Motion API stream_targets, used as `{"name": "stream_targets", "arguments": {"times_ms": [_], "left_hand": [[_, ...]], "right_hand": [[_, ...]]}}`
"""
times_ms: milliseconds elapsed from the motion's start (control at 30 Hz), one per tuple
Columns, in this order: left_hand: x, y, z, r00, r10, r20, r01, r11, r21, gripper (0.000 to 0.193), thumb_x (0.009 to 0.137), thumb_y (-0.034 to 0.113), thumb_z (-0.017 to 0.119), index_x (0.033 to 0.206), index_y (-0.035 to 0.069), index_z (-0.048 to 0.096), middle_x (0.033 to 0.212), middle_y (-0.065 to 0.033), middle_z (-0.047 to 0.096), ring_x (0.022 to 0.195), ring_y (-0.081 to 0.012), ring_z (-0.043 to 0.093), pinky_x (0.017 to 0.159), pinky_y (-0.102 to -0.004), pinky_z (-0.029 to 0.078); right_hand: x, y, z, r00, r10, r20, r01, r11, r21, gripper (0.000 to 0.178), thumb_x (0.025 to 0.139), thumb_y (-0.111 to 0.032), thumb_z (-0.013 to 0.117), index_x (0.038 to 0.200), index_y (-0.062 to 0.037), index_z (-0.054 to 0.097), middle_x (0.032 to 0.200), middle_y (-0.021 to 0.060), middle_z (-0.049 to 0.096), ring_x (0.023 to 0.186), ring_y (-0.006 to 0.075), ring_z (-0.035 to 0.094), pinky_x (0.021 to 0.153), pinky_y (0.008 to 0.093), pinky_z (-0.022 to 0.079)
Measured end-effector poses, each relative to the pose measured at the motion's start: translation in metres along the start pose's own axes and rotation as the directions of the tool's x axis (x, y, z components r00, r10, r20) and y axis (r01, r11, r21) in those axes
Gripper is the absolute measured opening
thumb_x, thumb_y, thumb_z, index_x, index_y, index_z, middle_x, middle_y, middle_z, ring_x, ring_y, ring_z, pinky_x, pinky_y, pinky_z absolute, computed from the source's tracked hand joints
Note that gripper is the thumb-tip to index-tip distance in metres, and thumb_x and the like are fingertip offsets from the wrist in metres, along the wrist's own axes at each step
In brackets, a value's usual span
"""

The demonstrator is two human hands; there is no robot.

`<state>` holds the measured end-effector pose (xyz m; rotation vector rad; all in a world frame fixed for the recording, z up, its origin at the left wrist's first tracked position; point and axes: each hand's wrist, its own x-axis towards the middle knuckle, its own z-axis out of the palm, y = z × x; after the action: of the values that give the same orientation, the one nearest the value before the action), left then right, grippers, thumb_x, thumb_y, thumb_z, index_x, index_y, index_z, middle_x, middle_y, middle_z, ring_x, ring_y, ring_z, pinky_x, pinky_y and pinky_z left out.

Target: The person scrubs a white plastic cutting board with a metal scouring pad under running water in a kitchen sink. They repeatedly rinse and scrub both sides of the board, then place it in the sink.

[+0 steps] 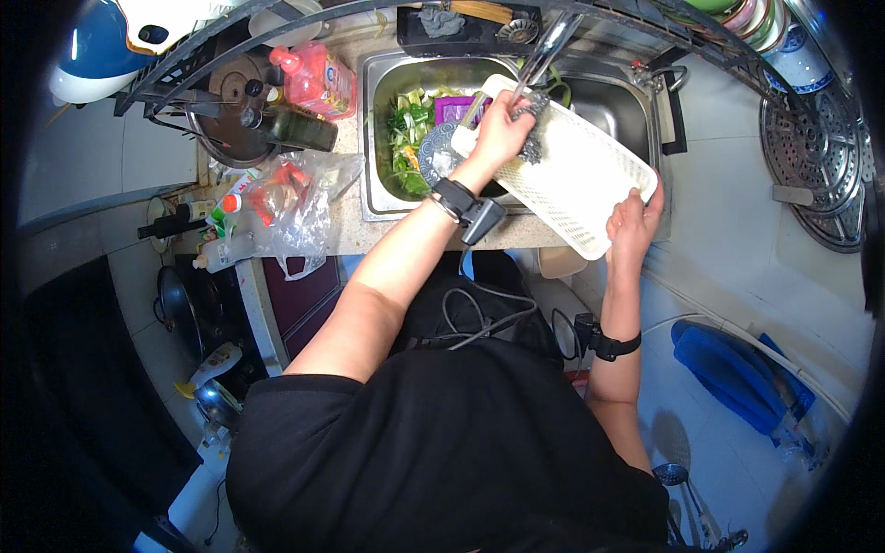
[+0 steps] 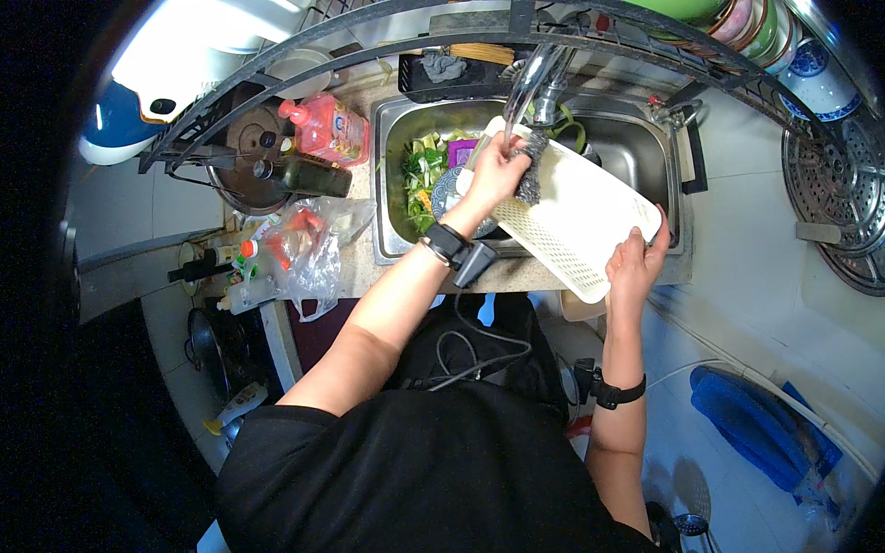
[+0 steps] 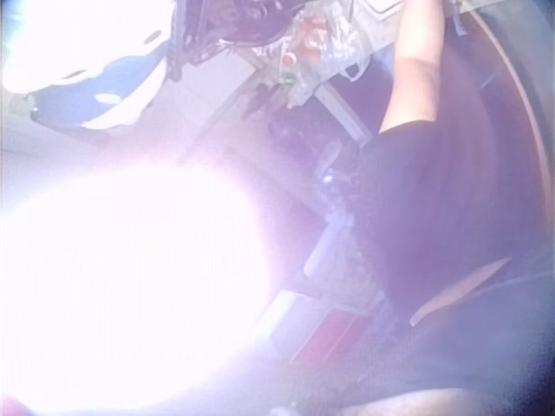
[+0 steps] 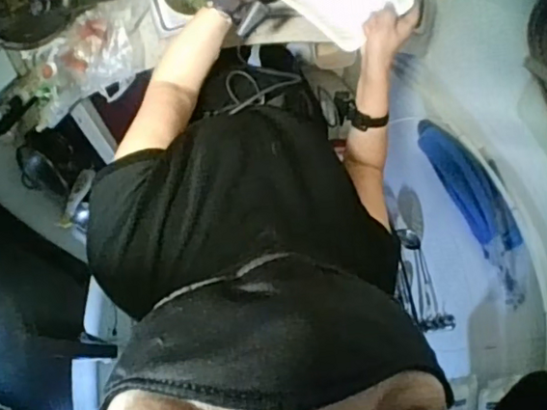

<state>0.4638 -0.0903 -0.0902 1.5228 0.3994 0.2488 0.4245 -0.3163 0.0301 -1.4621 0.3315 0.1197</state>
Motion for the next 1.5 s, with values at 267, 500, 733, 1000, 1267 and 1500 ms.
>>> {"name": "stream_targets", "arguments": {"times_ms": [267,500,733,1000,1267,1500], "left_hand": [[-0.017,0.009,0.018,0.991,-0.057,-0.125,0.079,0.981,0.177,0.028,0.089,0.003,0.056,0.117,0.0,0.053,0.103,-0.0158,0.065,0.099,-0.0251,0.063,0.09,-0.0354,0.05],[0.04,-0.027,-0.042,0.812,0.409,-0.417,-0.15,0.835,0.529,0.045,0.084,0.003,0.057,0.129,-0.006,0.053,0.113,-0.028,0.058,0.107,-0.0441,0.056,0.1,-0.0493,0.044],[0.048,-0.035,-0.045,0.947,0.024,-0.319,0.126,0.888,0.442,0.044,0.089,0.019,0.058,0.13,0.003,0.064,0.104,-0.0266,0.071,0.099,-0.0386,0.07,0.091,-0.0413,0.053],[0.043,-0.022,-0.054,0.916,0.143,-0.374,0.023,0.913,0.406,0.037,0.088,0.011,0.062,0.124,0.003,0.064,0.103,-0.0239,0.073,0.095,-0.0337,0.072,0.087,-0.0382,0.055],[0.013,0.006,0.003,0.767,0.606,0.209,-0.556,0.466,0.688,0.036,0.084,0.002,0.06,0.117,0.006,0.071,0.107,-0.0191,0.07,0.108,-0.0344,0.064,0.091,-0.0415,0.051],[0.022,-0.013,-0.003,0.974,0.181,0.135,-0.196,0.38,0.904,0.037,0.086,0.001,0.055,0.12,0.005,0.069,0.114,-0.0169,0.071,0.1,-0.0332,0.064,0.087,-0.0406,0.052]], "right_hand": [[0.016,0.041,-0.023,0.994,0.076,-0.079,-0.072,0.996,0.049,0.043,0.103,-0.009,0.047,0.145,-0.0071,0.036,0.064,-0.0007,0.046,0.048,0.0076,0.041,0.044,0.028,0.043],[0.041,0.056,-0.062,0.984,0.179,-0.006,-0.17,0.92,-0.352,0.049,0.101,-0.011,0.053,0.146,-0.0036,0.035,0.082,0.0082,0.057,0.069,0.0176,0.059,0.067,0.0351,0.055],[0.043,0.006,-0.036,0.952,-0.182,0.247,0.234,-0.09,-0.968,0.072,0.082,-0.022,0.08,0.144,-0.0027,0.047,0.123,0.0208,0.058,0.124,0.037,0.048,0.108,0.0498,0.038],[0.114,0.046,0.082,0.866,0.009,0.499,0.498,-0.086,-0.863,0.058,0.08,-0.029,0.082,0.133,-0.0127,0.063,0.125,0.0139,0.059,0.121,0.0324,0.054,0.102,0.0411,0.046],[0.124,0.082,0.092,0.852,0.008,0.524,0.523,-0.062,-0.85,0.025,0.094,-0.023,0.063,0.116,-0.0148,0.071,0.123,0.0136,0.064,0.109,0.0333,0.067,0.091,0.0445,0.055],[0.121,0.074,0.099,0.826,0.125,0.549,0.559,-0.067,-0.826,0.02,0.096,-0.021,0.06,0.11,-0.0118,0.07,0.131,0.0154,0.062,0.106,0.0352,0.069,0.09,0.0464,0.055]]}}
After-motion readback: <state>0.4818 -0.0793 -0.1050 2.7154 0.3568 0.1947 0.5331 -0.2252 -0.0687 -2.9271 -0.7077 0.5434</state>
